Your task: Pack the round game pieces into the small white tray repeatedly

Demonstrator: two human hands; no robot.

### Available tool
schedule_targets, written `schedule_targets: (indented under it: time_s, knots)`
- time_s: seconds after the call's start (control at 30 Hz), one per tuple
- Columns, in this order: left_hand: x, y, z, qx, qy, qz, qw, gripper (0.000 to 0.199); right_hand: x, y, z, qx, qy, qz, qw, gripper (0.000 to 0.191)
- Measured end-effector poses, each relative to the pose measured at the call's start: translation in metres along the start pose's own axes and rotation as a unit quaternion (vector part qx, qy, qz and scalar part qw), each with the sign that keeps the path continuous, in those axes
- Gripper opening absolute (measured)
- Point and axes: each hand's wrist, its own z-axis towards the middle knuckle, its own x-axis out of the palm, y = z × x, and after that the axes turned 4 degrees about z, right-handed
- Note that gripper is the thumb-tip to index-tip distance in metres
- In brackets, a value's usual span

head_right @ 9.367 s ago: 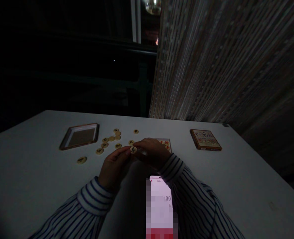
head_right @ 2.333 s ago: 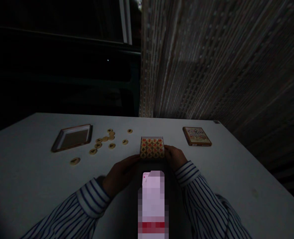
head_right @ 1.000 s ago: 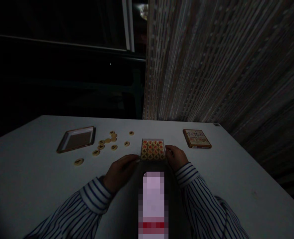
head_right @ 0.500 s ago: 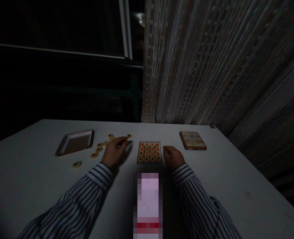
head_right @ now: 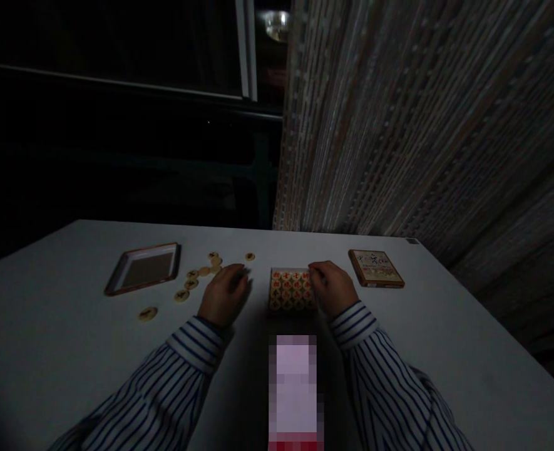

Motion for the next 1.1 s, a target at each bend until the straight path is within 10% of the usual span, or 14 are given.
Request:
schedule_targets:
  time_s: [0.5, 1.1]
  knots:
    - [0.013, 0.008, -0.004, 0.062, 0.031, 0.077, 0.995, 0.031, 0.023, 0.059, 0.050, -0.060, 0.155, -0.106, 0.980, 0.028]
    - [0.002, -0.001, 0.000, 0.041, 0.047, 0.195, 0.979, 0.025, 0.023, 0.054, 0.050, -0.075, 0.213, -0.146, 0.963, 0.030]
